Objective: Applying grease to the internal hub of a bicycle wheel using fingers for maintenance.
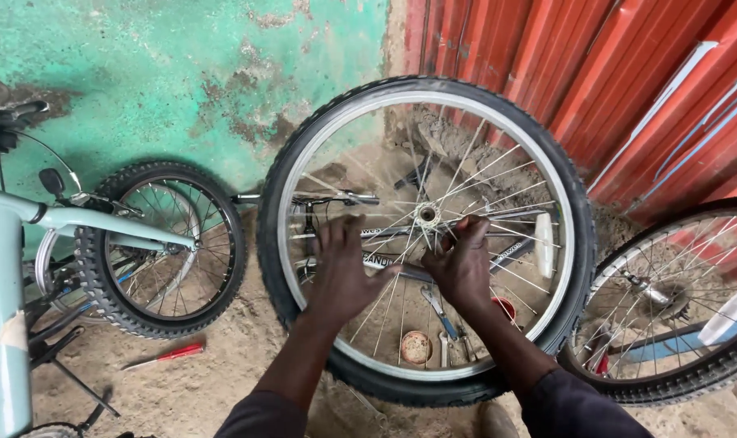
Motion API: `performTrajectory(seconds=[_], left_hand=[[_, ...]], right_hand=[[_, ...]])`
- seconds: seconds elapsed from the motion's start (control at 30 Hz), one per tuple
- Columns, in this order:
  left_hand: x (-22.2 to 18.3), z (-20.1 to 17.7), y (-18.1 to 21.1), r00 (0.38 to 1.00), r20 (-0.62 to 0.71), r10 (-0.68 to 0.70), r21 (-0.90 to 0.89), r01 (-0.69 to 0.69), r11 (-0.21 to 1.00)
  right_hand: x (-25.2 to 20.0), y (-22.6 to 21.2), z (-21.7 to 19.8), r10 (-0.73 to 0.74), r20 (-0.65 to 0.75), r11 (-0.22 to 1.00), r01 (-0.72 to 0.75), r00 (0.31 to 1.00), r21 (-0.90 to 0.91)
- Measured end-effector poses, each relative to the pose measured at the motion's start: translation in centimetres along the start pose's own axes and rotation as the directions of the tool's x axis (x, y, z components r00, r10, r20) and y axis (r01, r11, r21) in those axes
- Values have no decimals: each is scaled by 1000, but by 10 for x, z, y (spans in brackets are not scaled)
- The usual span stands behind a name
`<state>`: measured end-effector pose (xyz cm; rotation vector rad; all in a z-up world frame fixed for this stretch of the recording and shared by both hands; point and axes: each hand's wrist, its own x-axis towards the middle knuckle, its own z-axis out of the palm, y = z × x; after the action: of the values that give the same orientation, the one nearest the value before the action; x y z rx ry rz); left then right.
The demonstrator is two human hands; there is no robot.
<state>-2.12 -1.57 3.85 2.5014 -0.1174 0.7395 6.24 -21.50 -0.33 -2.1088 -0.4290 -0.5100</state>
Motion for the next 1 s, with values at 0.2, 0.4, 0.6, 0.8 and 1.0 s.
performTrajectory(seconds=[0.2,0.4,0.6,0.8,1.0], left_hand=[[-10,34,-16,999,-41,-11,173,18,985],[-7,4,-7,895,274,-351,204,302,931],[1,-18,-15,788,481,-383,129,369,920],[-1,-37,-12,718,593,-365,-30,472,881],[-7,-19,-33,705,676,-213,-240,484,842]], right_hand=[[-9,-33,2,50,104,997,-55,993,46],[-13,-2,33,10,126,998,-17,992,52],[-18,-10,33,-32,135,999,29,990,23],[-19,-14,30,-94,129,995,91,987,30],[-16,-3,27,-200,121,977,189,972,97]])
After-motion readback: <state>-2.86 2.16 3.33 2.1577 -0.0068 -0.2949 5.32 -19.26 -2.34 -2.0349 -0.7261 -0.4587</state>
